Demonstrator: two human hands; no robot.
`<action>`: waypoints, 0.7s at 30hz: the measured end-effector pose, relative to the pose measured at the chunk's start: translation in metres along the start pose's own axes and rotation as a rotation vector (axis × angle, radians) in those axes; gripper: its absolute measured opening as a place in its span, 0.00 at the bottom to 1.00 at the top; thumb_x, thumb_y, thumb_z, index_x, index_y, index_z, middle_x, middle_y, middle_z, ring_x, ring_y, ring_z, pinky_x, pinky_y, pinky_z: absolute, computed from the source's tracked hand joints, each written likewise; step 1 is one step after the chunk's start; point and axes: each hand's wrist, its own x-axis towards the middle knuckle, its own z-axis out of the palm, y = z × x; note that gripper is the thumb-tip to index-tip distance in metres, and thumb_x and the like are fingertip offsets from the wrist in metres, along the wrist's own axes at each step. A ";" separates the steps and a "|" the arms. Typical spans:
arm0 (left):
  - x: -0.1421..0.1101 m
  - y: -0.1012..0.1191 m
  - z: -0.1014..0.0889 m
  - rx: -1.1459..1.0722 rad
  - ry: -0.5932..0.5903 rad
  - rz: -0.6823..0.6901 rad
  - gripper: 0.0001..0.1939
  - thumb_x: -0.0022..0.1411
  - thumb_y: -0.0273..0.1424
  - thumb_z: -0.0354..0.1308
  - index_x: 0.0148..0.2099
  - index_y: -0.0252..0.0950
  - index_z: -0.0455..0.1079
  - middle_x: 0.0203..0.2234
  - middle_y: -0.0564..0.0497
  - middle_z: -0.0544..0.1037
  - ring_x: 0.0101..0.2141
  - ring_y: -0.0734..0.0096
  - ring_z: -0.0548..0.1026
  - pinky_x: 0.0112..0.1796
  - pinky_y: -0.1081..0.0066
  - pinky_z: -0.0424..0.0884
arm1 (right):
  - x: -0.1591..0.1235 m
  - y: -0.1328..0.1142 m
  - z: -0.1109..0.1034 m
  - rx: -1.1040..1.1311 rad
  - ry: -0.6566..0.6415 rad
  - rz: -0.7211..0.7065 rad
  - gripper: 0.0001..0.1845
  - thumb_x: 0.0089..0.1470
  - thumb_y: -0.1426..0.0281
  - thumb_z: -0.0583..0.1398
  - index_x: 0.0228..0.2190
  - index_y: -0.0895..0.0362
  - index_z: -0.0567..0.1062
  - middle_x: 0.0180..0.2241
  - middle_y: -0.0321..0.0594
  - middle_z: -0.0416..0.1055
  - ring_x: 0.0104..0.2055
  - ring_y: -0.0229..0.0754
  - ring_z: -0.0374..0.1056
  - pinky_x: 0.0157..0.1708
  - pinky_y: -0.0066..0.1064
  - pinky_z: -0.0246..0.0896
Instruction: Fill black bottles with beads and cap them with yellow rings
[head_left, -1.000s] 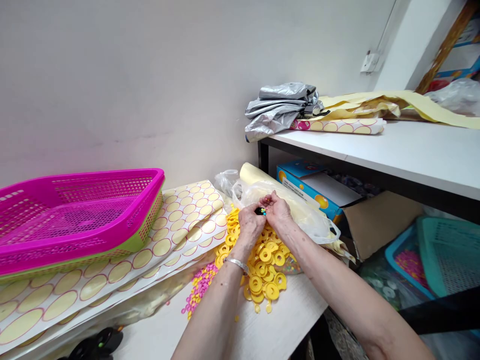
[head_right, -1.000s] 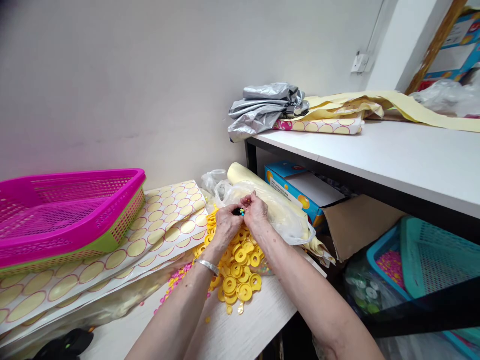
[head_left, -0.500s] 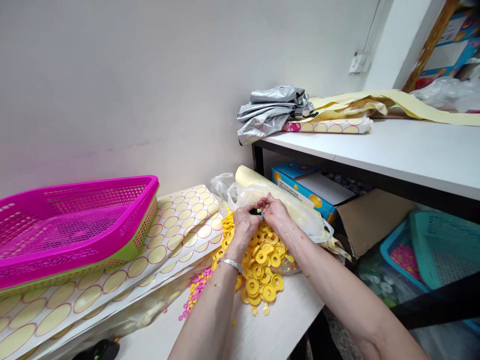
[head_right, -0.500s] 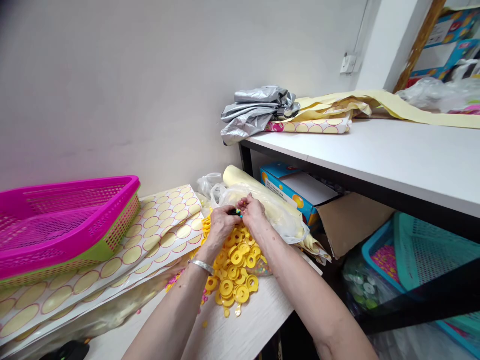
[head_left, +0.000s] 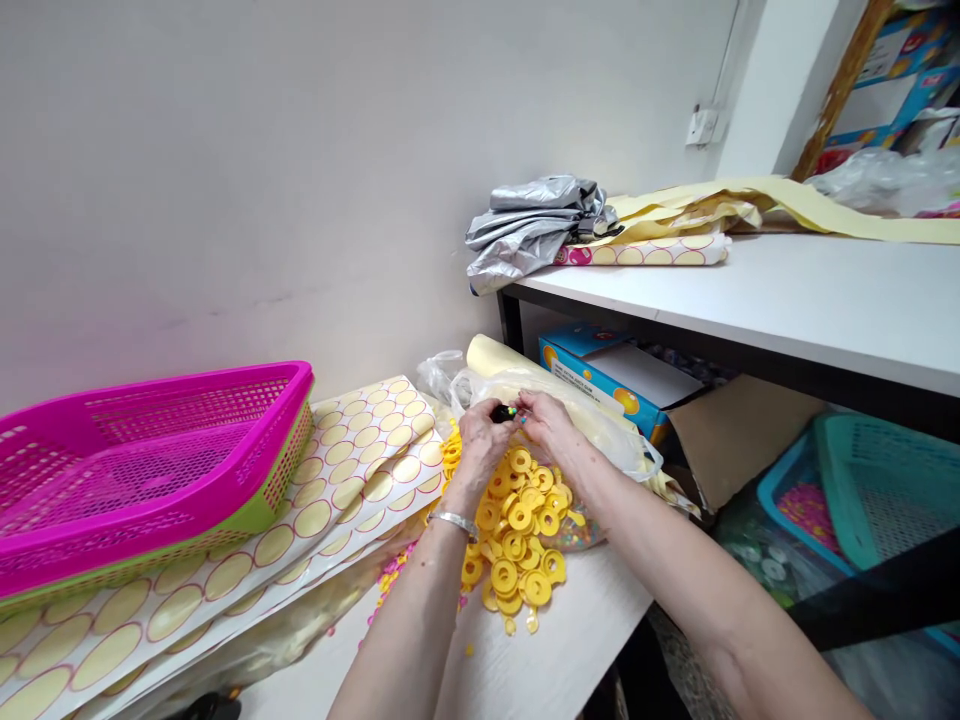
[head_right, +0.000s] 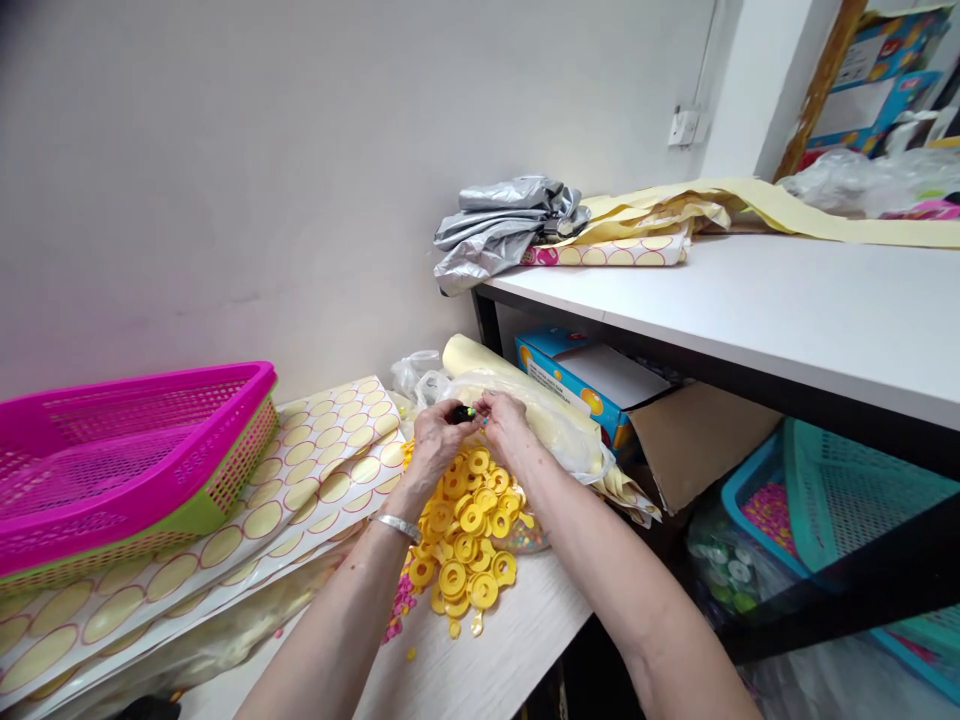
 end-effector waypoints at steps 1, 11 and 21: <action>0.003 0.000 -0.002 0.072 0.006 0.022 0.12 0.48 0.28 0.54 0.37 0.32 0.72 0.27 0.49 0.74 0.32 0.65 0.70 0.32 0.70 0.65 | 0.004 -0.003 -0.001 -0.070 0.019 0.020 0.12 0.56 0.68 0.55 0.23 0.61 0.66 0.18 0.30 0.62 0.19 0.29 0.59 0.20 0.23 0.60; 0.019 -0.002 0.000 0.463 -0.066 0.275 0.15 0.52 0.18 0.48 0.39 0.34 0.70 0.37 0.40 0.70 0.43 0.54 0.61 0.41 0.59 0.60 | 0.021 -0.009 -0.024 -0.761 -0.098 -0.124 0.04 0.42 0.79 0.58 0.22 0.60 0.72 0.17 0.30 0.64 0.22 0.32 0.61 0.24 0.23 0.58; 0.018 0.006 -0.011 0.559 -0.169 0.397 0.11 0.56 0.21 0.48 0.34 0.34 0.71 0.32 0.42 0.72 0.42 0.58 0.63 0.38 0.62 0.58 | 0.014 -0.009 -0.012 -1.371 -0.288 -0.194 0.04 0.40 0.76 0.60 0.23 0.60 0.76 0.30 0.46 0.75 0.36 0.46 0.69 0.35 0.29 0.58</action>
